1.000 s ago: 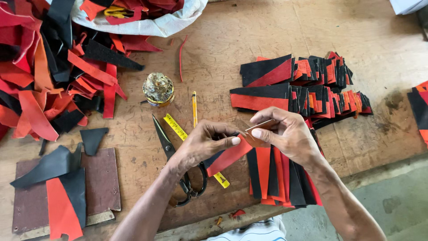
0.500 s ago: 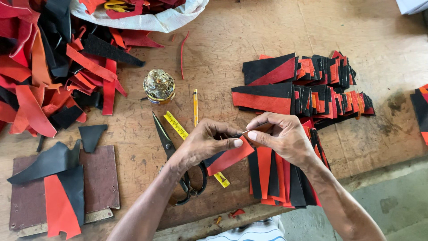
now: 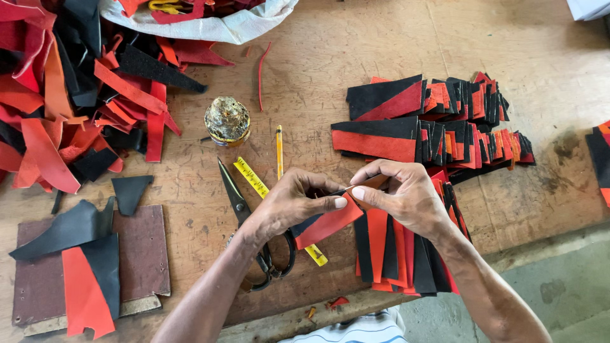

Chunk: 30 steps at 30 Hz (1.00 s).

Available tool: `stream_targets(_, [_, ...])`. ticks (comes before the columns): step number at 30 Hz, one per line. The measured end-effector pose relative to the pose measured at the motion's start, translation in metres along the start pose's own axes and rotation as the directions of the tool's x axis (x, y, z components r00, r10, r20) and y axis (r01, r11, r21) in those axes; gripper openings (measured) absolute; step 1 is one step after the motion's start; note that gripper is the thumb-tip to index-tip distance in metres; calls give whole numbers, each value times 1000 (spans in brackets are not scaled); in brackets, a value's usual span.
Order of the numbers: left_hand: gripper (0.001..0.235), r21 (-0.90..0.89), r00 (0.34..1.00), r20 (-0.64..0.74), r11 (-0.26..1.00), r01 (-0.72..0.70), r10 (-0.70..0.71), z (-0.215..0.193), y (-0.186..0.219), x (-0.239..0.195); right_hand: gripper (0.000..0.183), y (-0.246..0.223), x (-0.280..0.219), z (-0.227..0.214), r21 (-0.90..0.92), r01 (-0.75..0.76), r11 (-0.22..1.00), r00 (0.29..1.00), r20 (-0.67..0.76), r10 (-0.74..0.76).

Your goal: The person repeatedly picks up small red and black leather pieces from a pile on a wooden table, folds each piece in half, and places it into a growing stack. The person handles the pieces one at a time throughout the clip.

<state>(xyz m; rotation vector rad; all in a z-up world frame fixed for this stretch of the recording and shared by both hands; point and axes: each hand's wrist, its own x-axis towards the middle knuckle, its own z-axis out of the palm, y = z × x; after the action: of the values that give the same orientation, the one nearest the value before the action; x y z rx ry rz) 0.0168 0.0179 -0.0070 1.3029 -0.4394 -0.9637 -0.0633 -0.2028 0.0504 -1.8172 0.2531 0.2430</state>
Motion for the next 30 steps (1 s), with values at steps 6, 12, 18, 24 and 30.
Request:
stream_targets(6, [32,-6,1000,-3,1000,-7,7,0,1,1,17,-1,0,1,-15,3,1000,1000,-1,-3])
stream_targets(12, [31,-17,1000,-1,999,-28,28,0,-1,2,17,-5,1,2,-72,-4,997,1000,-3,3])
stream_targets(18, [32,47,999,-28,999,17,-16,0,-1,2,16,-12,2,3,-196,-36,980,999,-18,33])
stream_targets(24, [31,-7,1000,-7,1000,6,-6,0,1,1,17,-11,10,0,-114,-24,993,997,69,32])
stream_targets(30, [28,23,999,-23,999,38,-38,-1,3,-1,17,-11,15,-3,-90,-111,990,988,97,119])
